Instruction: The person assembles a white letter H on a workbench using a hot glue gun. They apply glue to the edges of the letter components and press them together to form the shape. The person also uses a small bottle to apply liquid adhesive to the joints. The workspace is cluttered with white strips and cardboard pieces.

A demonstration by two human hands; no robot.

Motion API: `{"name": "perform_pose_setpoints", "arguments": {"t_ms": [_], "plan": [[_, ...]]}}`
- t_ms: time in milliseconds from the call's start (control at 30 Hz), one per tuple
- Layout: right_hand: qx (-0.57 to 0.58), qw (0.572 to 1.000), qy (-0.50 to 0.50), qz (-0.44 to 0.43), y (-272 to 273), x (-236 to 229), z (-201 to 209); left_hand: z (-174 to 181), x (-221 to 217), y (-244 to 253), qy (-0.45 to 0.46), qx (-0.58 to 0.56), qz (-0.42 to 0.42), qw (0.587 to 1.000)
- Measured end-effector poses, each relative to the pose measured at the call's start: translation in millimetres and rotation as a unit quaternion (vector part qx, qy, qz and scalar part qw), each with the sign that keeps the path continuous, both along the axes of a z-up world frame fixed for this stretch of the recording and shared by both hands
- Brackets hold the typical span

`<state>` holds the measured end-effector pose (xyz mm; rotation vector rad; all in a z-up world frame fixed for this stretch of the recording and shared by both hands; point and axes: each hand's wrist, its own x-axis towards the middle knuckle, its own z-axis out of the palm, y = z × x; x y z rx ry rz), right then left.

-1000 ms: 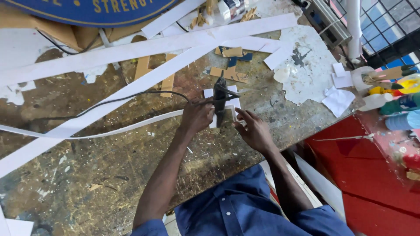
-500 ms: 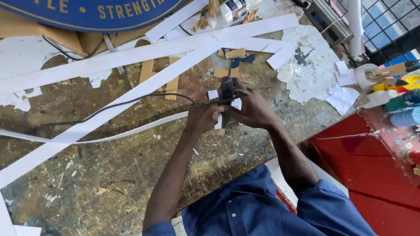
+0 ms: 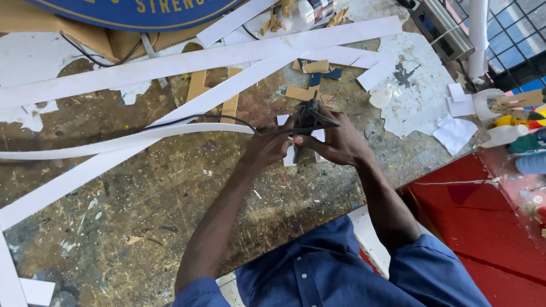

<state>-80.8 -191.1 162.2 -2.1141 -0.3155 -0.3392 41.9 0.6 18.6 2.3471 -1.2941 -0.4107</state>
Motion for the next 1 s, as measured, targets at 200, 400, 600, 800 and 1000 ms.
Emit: {"name": "perform_pose_setpoints", "arguments": {"t_ms": [200, 400, 600, 800, 1000], "plan": [[-0.025, 1.000, 0.006, 0.007, 0.0, -11.3, 12.9, -56.2, -28.2, -15.2, -0.231, -0.088, 0.076, 0.966], [-0.018, 1.000, 0.006, 0.017, 3.6, -19.0, 17.9, -49.8, -32.2, -4.3, -0.245, -0.128, 0.131, 0.952], [0.030, 0.998, -0.050, 0.028, -16.9, 8.8, 9.1, -43.1, -16.6, 19.7, -0.249, -0.084, 0.065, 0.963], [-0.106, 0.989, -0.095, -0.042, -32.2, 66.0, 32.7, 11.4, -31.4, 38.5, -0.144, -0.010, 0.066, 0.987], [-0.443, 0.889, -0.002, -0.117, -68.7, 227.3, -59.8, 3.0, -36.5, 41.4, -0.189, -0.049, 0.082, 0.977]]}}
